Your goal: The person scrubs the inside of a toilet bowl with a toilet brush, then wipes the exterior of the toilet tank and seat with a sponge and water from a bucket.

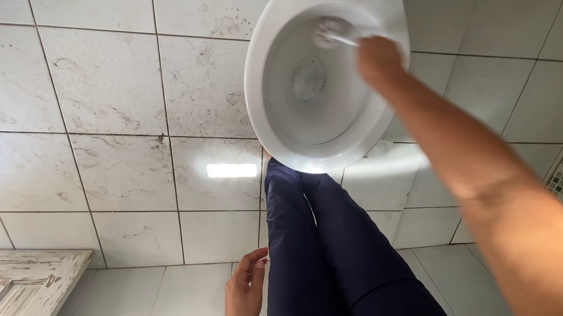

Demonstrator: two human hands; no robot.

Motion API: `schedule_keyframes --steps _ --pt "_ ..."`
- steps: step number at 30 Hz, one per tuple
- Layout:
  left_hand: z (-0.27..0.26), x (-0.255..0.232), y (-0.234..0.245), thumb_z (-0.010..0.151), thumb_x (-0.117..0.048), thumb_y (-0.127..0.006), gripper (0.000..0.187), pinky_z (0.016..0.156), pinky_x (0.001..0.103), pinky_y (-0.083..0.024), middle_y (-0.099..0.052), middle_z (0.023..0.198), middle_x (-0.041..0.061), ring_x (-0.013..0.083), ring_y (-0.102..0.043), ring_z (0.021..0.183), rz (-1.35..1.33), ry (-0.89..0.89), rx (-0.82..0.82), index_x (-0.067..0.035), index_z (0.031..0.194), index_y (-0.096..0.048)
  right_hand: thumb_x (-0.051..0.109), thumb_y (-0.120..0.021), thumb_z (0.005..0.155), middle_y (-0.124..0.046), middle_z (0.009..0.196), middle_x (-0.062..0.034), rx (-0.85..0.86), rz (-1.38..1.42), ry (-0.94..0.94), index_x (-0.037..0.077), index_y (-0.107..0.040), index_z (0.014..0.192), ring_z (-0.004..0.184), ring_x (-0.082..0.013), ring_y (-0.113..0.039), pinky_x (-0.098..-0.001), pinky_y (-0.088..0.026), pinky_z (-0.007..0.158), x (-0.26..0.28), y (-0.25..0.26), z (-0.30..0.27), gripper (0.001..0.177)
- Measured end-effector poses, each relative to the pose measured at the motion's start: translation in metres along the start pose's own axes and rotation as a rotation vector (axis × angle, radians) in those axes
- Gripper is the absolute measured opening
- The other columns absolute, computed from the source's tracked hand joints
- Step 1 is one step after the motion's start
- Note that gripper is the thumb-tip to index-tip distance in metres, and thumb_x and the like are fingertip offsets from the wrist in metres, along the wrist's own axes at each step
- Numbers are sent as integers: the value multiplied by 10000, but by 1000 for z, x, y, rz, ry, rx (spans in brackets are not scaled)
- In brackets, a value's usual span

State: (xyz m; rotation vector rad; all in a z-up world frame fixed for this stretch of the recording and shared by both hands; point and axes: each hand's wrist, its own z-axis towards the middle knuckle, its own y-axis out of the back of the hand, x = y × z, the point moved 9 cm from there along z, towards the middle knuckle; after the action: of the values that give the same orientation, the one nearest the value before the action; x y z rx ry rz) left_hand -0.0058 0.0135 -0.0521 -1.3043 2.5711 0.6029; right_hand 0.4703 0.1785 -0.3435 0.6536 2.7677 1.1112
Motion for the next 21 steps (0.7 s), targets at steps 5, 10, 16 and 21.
schedule_keyframes --steps 5,10,16,21 --pt "-3 -1 3 990 -246 -552 298 858 343 -590 -813 1100 57 187 -776 983 52 2 -14 -112 1188 -732 141 -508 972 -706 995 -275 -59 80 406 -57 -646 1127 943 -418 -696 -547 -557 827 156 -97 -139 287" --pt "-5 3 -4 987 -243 -549 299 866 332 -582 -807 1105 50 179 -771 997 51 12 15 -114 1185 -733 104 -501 968 -717 1094 -213 382 -260 62 -19 -626 1222 997 -352 -721 -461 -593 837 -11 -98 -171 308" --pt "-5 -2 -8 990 -260 -549 300 862 338 -594 -812 1088 44 180 -780 970 96 18 13 -130 1187 -734 131 -473 1023 -746 974 -161 -88 50 -44 7 -679 1144 854 -307 -747 -425 -606 712 47 10 -43 269" --pt "-13 -2 -6 990 -260 -553 297 854 348 -591 -812 1085 46 179 -777 976 100 -7 -8 -126 1183 -734 116 -455 1014 -734 921 -243 0 67 293 -88 -551 1309 845 -392 -733 -511 -588 722 155 -102 -130 372"
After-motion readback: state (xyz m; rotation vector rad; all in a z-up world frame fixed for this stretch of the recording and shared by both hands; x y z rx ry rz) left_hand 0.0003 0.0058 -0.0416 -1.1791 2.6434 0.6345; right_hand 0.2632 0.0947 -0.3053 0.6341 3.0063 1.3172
